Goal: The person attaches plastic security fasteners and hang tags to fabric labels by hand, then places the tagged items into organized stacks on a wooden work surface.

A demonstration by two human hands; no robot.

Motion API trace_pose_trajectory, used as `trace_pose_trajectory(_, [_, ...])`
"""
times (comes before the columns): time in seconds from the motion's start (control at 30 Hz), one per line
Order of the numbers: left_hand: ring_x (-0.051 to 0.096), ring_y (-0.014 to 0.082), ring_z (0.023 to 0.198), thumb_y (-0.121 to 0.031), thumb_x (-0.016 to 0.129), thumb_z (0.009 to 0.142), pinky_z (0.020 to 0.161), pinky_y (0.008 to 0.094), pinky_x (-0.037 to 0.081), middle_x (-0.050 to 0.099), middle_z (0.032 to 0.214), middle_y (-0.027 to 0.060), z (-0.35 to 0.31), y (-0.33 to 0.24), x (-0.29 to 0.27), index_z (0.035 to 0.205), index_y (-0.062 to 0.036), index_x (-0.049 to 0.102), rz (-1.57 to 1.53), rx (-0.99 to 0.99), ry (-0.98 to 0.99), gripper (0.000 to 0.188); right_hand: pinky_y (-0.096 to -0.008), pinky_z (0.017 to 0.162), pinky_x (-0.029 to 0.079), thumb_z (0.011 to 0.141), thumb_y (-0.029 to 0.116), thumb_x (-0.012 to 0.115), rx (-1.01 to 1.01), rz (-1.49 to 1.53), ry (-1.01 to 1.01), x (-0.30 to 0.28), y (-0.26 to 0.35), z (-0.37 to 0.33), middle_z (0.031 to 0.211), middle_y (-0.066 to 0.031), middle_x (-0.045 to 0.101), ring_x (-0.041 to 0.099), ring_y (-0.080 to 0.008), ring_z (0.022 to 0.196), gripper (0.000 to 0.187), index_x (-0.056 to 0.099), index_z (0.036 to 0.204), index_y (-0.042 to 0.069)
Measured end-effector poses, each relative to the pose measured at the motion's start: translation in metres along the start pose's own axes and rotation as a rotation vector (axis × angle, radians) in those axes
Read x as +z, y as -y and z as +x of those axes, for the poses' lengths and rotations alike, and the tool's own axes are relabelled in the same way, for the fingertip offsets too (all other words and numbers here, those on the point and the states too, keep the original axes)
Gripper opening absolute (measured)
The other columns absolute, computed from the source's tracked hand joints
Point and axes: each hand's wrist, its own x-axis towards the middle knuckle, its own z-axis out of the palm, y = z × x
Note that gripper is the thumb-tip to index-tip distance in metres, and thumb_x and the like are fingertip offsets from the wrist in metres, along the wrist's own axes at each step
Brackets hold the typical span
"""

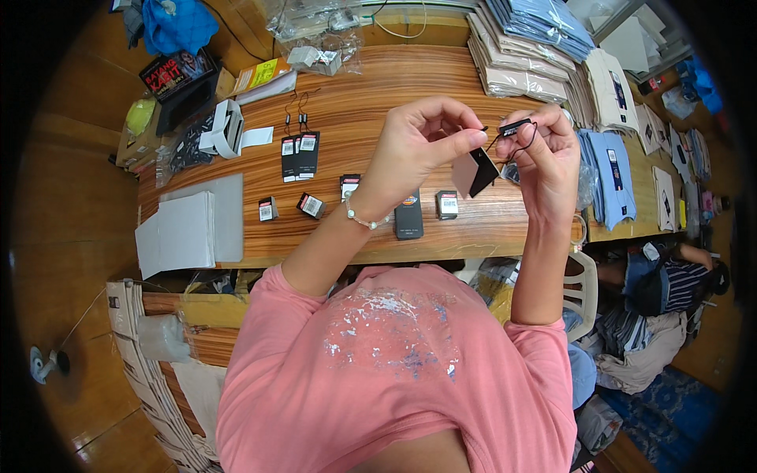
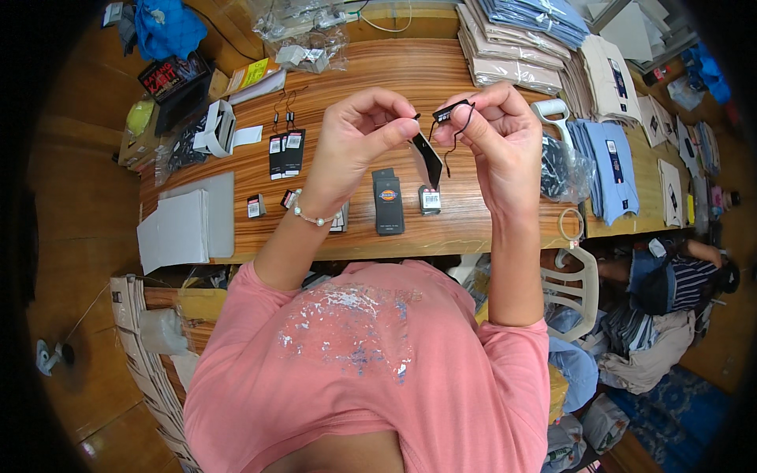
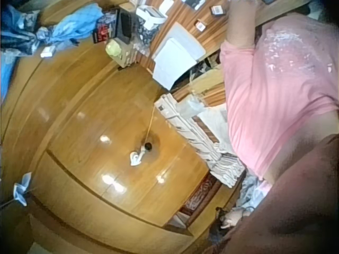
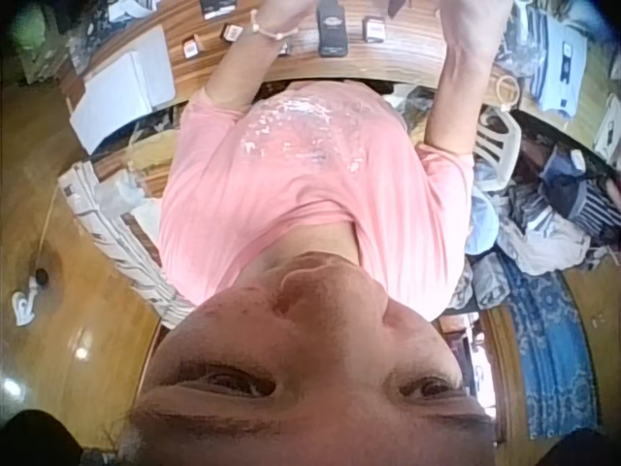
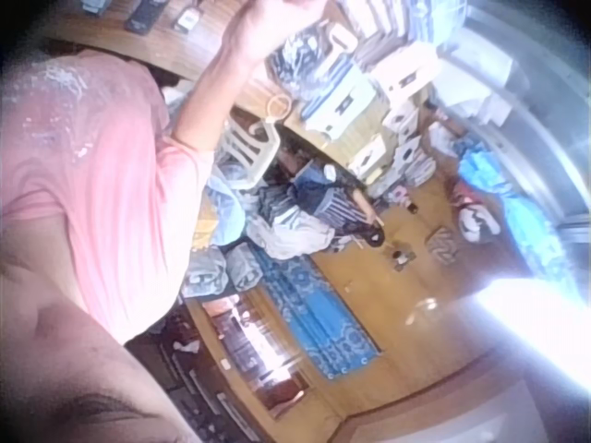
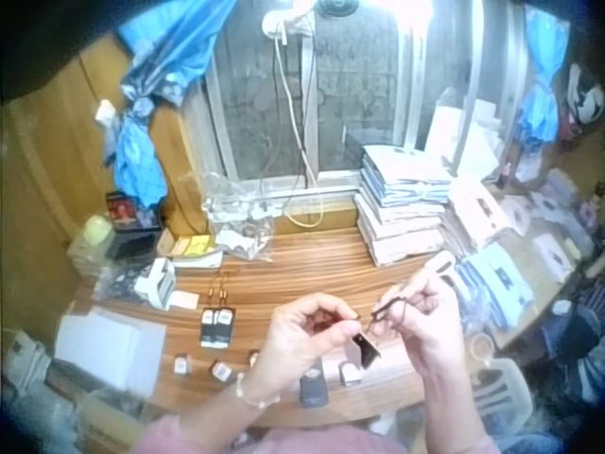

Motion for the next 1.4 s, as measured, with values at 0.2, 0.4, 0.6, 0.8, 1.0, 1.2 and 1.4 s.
trace_pose_trajectory(0.2, [0.056,0.0055,0.074,-0.002,0.064,0.077,0.067,0.0185,0.045,0.060,0.080,0.0003,0.002,-0.001,0.001,0.086,-0.0016,0.060,0.027,-0.028,0.042,0.010,-0.0258,0.058,0.049,0.079,-0.003,0.059,-0.004,-0.035,-0.016,-0.001,0.000,-0.001,0.078,-0.0130,0.062,0.062,-0.0183,0.063,0.010,0.050,0.079,0.001])
trace_pose_trajectory(0.4, [0.056,0.0057,0.075,-0.001,0.064,0.077,0.068,0.0184,0.045,0.061,0.081,0.0011,0.004,-0.004,0.000,0.085,-0.0014,0.061,0.097,-0.064,0.061,0.009,-0.0259,0.058,0.049,0.079,-0.002,0.060,0.007,-0.039,-0.015,-0.001,0.000,-0.001,0.076,-0.0128,0.062,0.061,-0.0176,0.062,0.011,0.050,0.079,0.001])
trace_pose_trajectory(0.6, [0.054,0.0032,0.067,-0.007,0.067,0.076,0.061,0.0168,0.043,0.061,0.075,-0.0006,0.005,0.000,0.000,0.081,-0.0019,0.064,0.086,-0.038,0.059,0.008,-0.0255,0.058,0.049,0.079,-0.002,0.060,0.035,-0.055,-0.014,-0.002,-0.003,-0.001,0.076,-0.0127,0.062,0.061,-0.0170,0.062,0.011,0.050,0.078,0.002])
trace_pose_trajectory(0.8, [0.059,0.0065,0.069,-0.005,0.067,0.075,0.062,0.0182,0.046,0.063,0.074,0.0022,0.006,0.000,0.000,0.082,0.0004,0.062,0.013,-0.011,0.084,0.010,-0.0250,0.058,0.048,0.079,-0.002,0.059,0.074,0.022,0.004,-0.002,-0.009,-0.003,0.078,-0.0118,0.060,0.058,-0.0153,0.062,0.011,0.049,0.079,0.002])
trace_pose_trajectory(1.0, [0.060,0.0095,0.074,0.003,0.067,0.073,0.068,0.0207,0.049,0.062,0.079,0.0044,0.003,-0.005,-0.001,0.084,-0.0001,0.059,-0.041,-0.049,0.095,0.014,-0.0240,0.057,0.047,0.080,-0.002,0.059,0.043,0.030,-0.016,0.008,-0.010,-0.008,0.078,-0.0115,0.059,0.057,-0.0145,0.062,0.013,0.048,0.079,0.003])
trace_pose_trajectory(1.2, [0.060,0.0090,0.073,0.003,0.067,0.072,0.067,0.0205,0.050,0.062,0.080,0.0047,0.002,-0.005,-0.001,0.085,-0.0007,0.059,-0.108,-0.009,0.108,0.016,-0.0236,0.057,0.047,0.079,-0.003,0.060,0.007,0.021,-0.011,0.015,-0.011,-0.013,0.077,-0.0117,0.059,0.057,-0.0141,0.062,0.014,0.047,0.079,0.003])
trace_pose_trajectory(1.4, [0.059,0.0088,0.076,0.003,0.068,0.072,0.068,0.0204,0.049,0.060,0.084,0.0040,-0.001,-0.008,0.005,0.091,-0.0003,0.058,-0.050,0.015,0.083,0.022,-0.0235,0.055,0.047,0.081,-0.001,0.058,0.010,0.095,-0.020,0.016,-0.008,-0.014,0.078,-0.0113,0.058,0.057,-0.0148,0.061,0.012,0.046,0.080,0.003])
